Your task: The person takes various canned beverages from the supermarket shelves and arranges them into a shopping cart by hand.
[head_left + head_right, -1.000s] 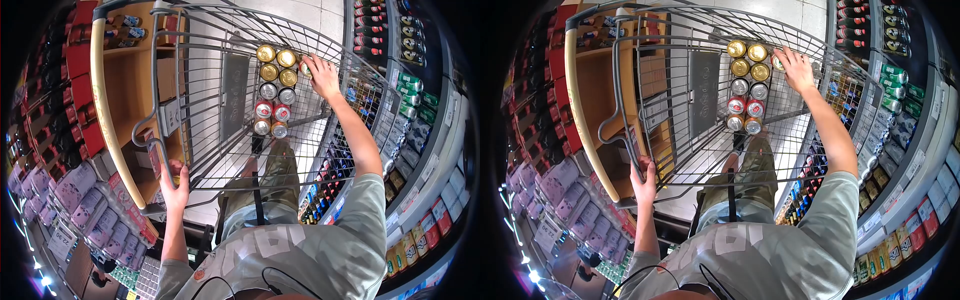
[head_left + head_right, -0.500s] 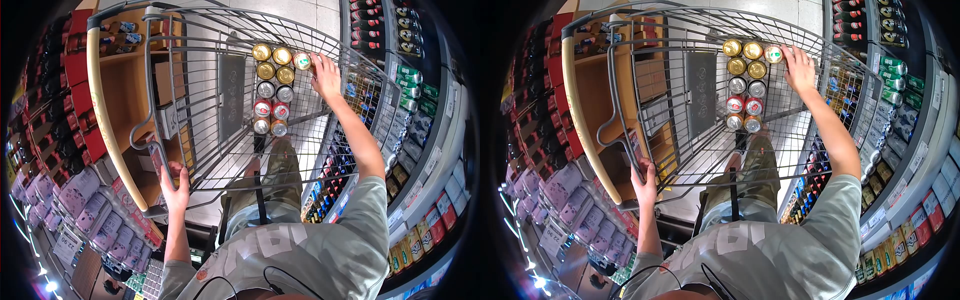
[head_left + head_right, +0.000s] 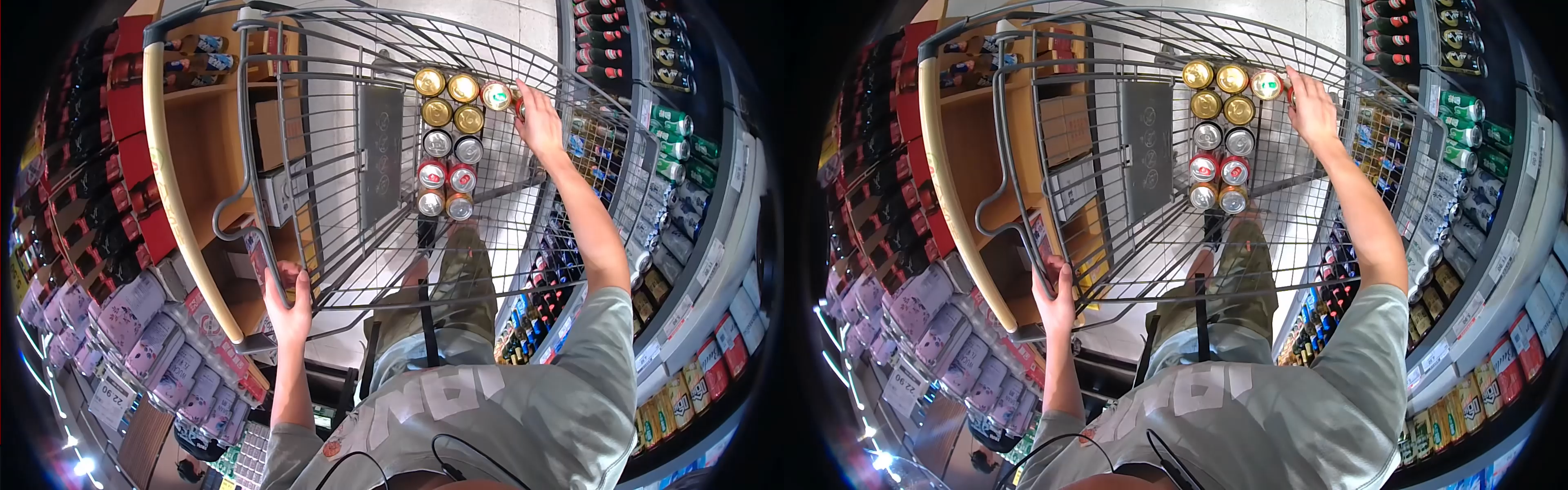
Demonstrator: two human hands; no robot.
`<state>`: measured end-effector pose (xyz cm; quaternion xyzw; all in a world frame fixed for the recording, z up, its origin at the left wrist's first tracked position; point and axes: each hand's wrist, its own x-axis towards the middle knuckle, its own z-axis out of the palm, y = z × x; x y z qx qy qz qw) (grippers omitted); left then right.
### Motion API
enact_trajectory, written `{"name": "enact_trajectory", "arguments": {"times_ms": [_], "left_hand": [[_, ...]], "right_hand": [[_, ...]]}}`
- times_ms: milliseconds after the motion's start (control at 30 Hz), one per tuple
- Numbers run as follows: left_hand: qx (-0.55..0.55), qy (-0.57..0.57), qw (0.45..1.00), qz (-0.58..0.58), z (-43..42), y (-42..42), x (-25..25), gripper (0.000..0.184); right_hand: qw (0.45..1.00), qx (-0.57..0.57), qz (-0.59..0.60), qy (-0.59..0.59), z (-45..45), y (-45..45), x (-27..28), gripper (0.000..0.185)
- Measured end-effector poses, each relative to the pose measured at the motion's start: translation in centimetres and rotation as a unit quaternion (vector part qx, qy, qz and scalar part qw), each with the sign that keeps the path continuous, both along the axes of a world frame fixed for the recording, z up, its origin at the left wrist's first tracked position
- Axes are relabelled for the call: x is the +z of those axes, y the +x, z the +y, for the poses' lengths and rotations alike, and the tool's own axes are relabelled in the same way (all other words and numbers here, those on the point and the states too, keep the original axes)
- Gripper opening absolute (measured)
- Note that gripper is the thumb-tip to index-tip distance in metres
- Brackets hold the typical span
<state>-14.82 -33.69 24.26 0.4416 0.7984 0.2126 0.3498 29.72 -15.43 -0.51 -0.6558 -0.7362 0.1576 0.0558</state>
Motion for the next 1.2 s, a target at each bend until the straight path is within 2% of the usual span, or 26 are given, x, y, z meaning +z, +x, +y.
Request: {"name": "enact_trajectory", "arguments": {"times_ms": [433,533,600,667,800,833,867,933,1000,1067,1100,1200], "left_hand": [[-0.025,0.025,0.999,0.037,-0.3,0.1,-0.1,0.016],[-0.021,0.028,0.999,0.035,-0.3,0.0,-0.4,0.017],[-0.023,0.034,0.998,0.04,-0.2,0.1,-0.1,0.017],[-0.042,0.038,0.997,0.052,0.0,0.4,0.3,0.017],[-0.03,0.016,0.998,0.046,0.1,0.6,0.9,0.019],[-0.011,0.0,0.999,0.037,0.0,0.6,0.9,0.021],[-0.048,0.041,0.996,0.07,0.0,0.4,0.8,0.023],[-0.045,0.029,0.997,0.049,0.0,0.3,1.2,0.023],[-0.054,0.035,0.997,0.03,-0.4,0.0,1.4,0.028],[-0.079,0.071,0.988,0.108,-0.7,0.2,1.7,0.035],[-0.081,0.088,0.987,0.105,-1.1,-0.8,0.3,0.042],[-0.064,0.163,0.984,0.045,-1.5,-0.9,1.1,0.048]], "right_hand": [[0.998,0.007,-0.052,-0.016,-0.6,0.1,0.9,0.094],[0.998,0.003,-0.058,0.018,-1.3,0.0,1.1,0.095],[0.999,-0.006,-0.046,0.025,-1.8,-0.2,1.5,0.095],[0.993,-0.087,0.046,0.071,-2.6,-0.8,2.3,0.093],[0.948,-0.234,0.152,0.154,-7.0,-2.7,3.7,0.077],[0.942,-0.26,0.151,0.146,-8.8,-3.4,4.1,0.07],[0.936,-0.285,0.151,0.14,-10.7,-4.0,4.4,0.063],[0.911,-0.309,0.272,0.039,-15.0,-5.0,4.4,0.044],[0.914,-0.244,0.325,-0.001,-19.0,-6.7,6.5,0.026],[0.895,-0.214,0.387,-0.062,-22.3,-8.7,10.5,0.017],[0.899,-0.199,0.385,-0.063,-24.1,-9.5,12.2,0.017],[0.897,-0.185,0.394,-0.069,-27.8,-11.4,15.6,0.016]]}}
